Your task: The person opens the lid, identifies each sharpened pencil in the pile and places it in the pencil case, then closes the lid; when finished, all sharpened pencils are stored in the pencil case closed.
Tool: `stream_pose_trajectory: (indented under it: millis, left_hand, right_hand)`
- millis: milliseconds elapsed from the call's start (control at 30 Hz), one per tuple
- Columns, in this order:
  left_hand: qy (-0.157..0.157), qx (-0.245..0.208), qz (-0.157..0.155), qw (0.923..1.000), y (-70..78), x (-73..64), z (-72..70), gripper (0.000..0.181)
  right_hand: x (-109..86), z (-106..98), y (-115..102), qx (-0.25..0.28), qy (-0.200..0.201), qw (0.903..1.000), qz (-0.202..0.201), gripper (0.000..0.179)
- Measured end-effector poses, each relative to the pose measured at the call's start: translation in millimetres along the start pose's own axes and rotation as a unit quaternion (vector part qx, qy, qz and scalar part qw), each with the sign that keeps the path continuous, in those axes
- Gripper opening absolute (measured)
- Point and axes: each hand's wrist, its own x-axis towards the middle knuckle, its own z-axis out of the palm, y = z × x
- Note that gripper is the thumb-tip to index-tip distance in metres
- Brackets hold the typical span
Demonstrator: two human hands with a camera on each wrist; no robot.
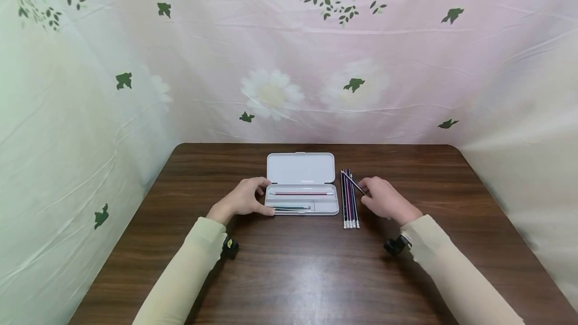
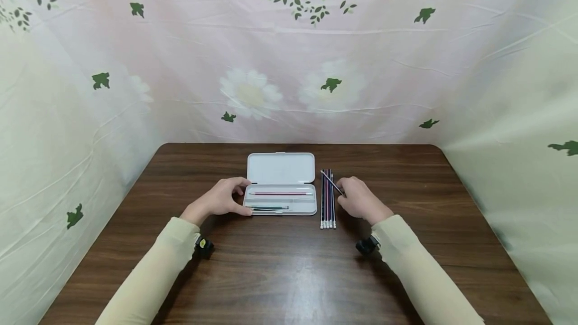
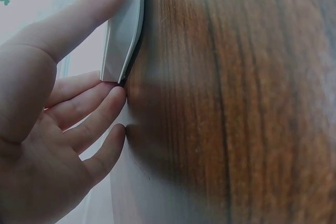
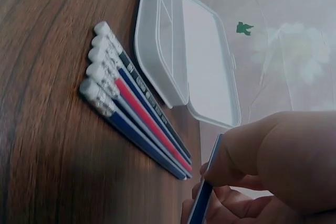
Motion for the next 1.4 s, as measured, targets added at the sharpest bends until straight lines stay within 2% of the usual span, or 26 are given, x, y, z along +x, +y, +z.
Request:
stream_pose_trajectory:
  millis: [333, 533, 733, 933, 1233, 1400]
  left_hand:
    - [0.001, 0.005, 0.005, 1.0, -1.0, 0.8, 0.5, 0.087]
    - [0.002, 0.017, 0.009, 0.9998, -3.5, 1.9, 1.2, 0.086]
    - [0.001, 0.009, 0.013, 0.9999, -3.3, 2.2, 1.1, 0.086]
    - [0.002, 0.009, 0.012, 0.9999, -4.1, 2.6, 0.6, 0.086]
    - [0.001, 0.004, 0.013, 0.9999, -5.3, 2.5, 0.2, 0.084]
    - [0.002, 0.001, 0.01, 0.9999, -4.2, 1.5, -0.3, 0.086]
  right_hand:
    - [5.8, 3.6, -14.4, 0.012, -0.005, 0.9973, -0.073, 0.027]
    - [16.2, 13.1, -27.7, -0.005, 0.029, 0.9887, -0.147, 0.029]
    - [27.1, 23.4, -43.9, -0.03, 0.038, 0.9802, -0.192, 0.032]
    - [38.1, 35.9, -59.9, -0.059, 0.035, 0.974, -0.216, 0.034]
    - [56.4, 59.2, -88.6, -0.087, 0.02, 0.9729, -0.213, 0.036]
    - [64.3, 69.3, -99.0, -0.078, 0.023, 0.9708, -0.226, 0.033]
